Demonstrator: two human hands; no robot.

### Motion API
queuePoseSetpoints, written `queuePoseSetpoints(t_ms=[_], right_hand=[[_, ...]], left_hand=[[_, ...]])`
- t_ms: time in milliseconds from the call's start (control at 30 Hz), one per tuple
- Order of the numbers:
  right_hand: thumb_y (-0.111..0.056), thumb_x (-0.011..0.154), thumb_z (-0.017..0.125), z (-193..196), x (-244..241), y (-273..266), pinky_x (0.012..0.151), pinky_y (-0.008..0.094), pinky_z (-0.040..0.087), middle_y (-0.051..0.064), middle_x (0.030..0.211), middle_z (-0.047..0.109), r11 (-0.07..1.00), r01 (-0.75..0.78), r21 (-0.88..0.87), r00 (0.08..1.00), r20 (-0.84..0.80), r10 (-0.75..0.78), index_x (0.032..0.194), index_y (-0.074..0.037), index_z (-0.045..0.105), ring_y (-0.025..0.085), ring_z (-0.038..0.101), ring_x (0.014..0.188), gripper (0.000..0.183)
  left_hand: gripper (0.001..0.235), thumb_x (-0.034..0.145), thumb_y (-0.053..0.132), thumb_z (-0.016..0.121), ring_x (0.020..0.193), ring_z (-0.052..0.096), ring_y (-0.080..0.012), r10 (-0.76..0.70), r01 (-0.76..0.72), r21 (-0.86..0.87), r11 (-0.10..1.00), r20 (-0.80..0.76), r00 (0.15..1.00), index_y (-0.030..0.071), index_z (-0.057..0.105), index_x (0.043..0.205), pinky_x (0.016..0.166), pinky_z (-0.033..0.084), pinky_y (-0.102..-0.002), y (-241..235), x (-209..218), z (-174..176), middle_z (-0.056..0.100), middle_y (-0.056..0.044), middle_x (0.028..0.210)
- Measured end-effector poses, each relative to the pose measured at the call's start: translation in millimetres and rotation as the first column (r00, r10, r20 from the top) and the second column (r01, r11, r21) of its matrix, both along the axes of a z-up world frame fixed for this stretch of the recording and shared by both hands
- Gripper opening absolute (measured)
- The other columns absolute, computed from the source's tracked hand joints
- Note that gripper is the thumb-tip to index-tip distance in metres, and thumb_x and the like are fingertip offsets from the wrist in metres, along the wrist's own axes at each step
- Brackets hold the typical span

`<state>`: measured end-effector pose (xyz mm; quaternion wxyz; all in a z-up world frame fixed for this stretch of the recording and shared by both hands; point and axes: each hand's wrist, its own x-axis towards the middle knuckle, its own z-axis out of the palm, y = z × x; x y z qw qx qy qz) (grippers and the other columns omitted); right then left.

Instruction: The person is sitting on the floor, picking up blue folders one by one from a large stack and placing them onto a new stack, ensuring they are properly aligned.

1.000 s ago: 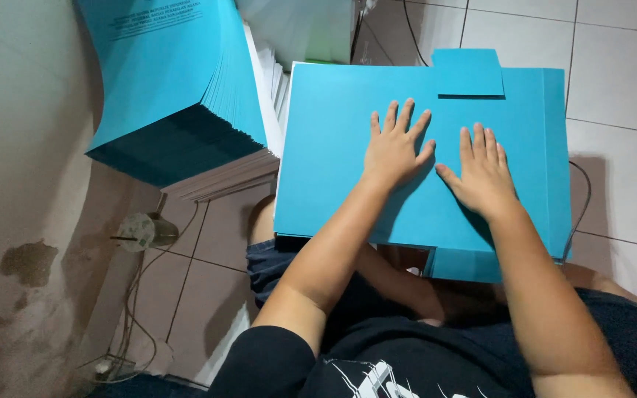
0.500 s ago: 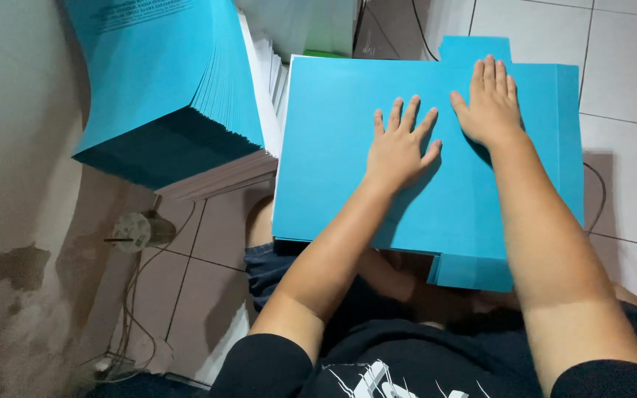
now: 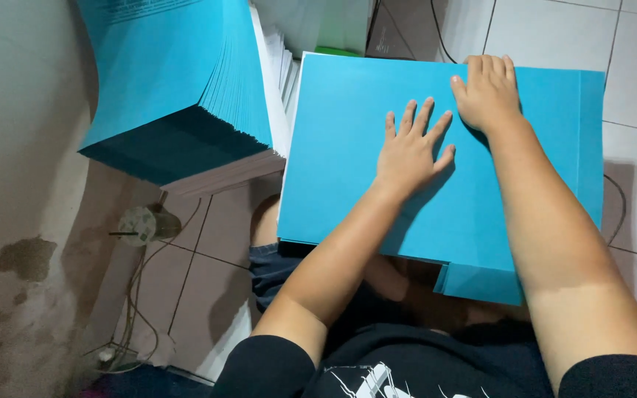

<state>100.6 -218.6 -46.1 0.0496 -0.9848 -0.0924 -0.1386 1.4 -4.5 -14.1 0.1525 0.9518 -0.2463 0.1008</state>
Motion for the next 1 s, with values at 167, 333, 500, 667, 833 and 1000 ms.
queuePoseSetpoints(t_ms=[167,333,500,667,833,1000], right_hand=[[-0.038,0.116,0.048,-11.4,3.4,8.3,0.119,0.057,0.021,0.026,0.132,0.063,0.989,0.136,-0.052,0.99,0.055,-0.134,0.128,0.005,0.061,0.041,0.049,0.131,0.047],[-0.04,0.112,0.037,34.8,-20.0,9.9,0.123,0.055,0.009,0.026,0.164,0.036,0.988,0.1,0.119,0.976,-0.203,-0.074,0.149,0.007,0.045,0.042,0.017,0.155,0.061],[-0.046,0.11,0.032,67.5,-75.6,0.5,0.125,0.056,0.004,0.019,0.172,0.01,0.86,0.497,0.113,0.84,-0.312,-0.444,0.168,-0.005,0.021,0.041,0.002,0.155,0.072],[-0.048,0.109,0.038,73.4,-157.5,2.7,0.125,0.053,0.01,0.024,0.171,0.013,0.826,0.553,0.112,0.818,-0.261,-0.512,0.166,0.002,0.019,0.038,0.011,0.157,0.077],[-0.053,0.106,0.039,75.3,-206.7,4.1,0.124,0.054,0.016,0.022,0.171,0.014,0.795,0.598,0.103,0.781,-0.295,-0.55,0.166,0.001,0.016,0.038,0.014,0.157,0.083],[-0.053,0.107,0.037,77.3,-206.1,3.9,0.125,0.055,0.015,0.025,0.171,0.012,0.812,0.578,0.08,0.792,-0.294,-0.535,0.165,0.004,0.015,0.042,0.013,0.156,0.085]], left_hand=[[0.065,0.098,0.062,0.05,0.158,0.032,-0.0314,0.036,-0.035,-0.009,0.999,0.035,0.999,0.033,0.045,0.157,0.126,0.027,-0.063,-1.9,2.0,-3.8,0.037,-0.005,0.168],[0.067,0.098,0.061,0.05,0.159,0.029,-0.0302,0.033,-0.033,-0.033,0.999,-0.003,0.999,0.031,0.044,0.158,0.127,0.025,-0.063,-2.1,1.3,-1.2,0.035,-0.004,0.169],[0.066,0.101,0.059,0.044,0.158,0.03,-0.031,0.042,-0.042,0.003,0.999,-0.018,0.999,0.027,0.042,0.159,0.127,0.023,-0.06,-0.2,0.9,3.5,0.034,-0.007,0.169],[0.067,0.101,0.058,0.042,0.158,0.028,-0.0324,0.023,-0.024,-0.02,0.999,-0.046,0.999,0.027,0.04,0.16,0.127,0.021,-0.06,-0.6,1.6,1.5,0.032,-0.007,0.169],[0.07,0.102,0.058,0.038,0.158,0.026,-0.0334,0.011,-0.009,0.029,1.0,-0.059,0.998,0.021,0.036,0.162,0.125,0.022,-0.061,1.8,3.0,2.1,0.029,-0.008,0.17],[0.072,0.104,0.055,0.04,0.157,0.03,-0.0323,0.024,-0.03,0.058,0.998,0.101,0.995,0.01,0.039,0.159,0.124,0.026,-0.064,-5.5,9.6,-23.3,0.033,-0.008,0.169]])
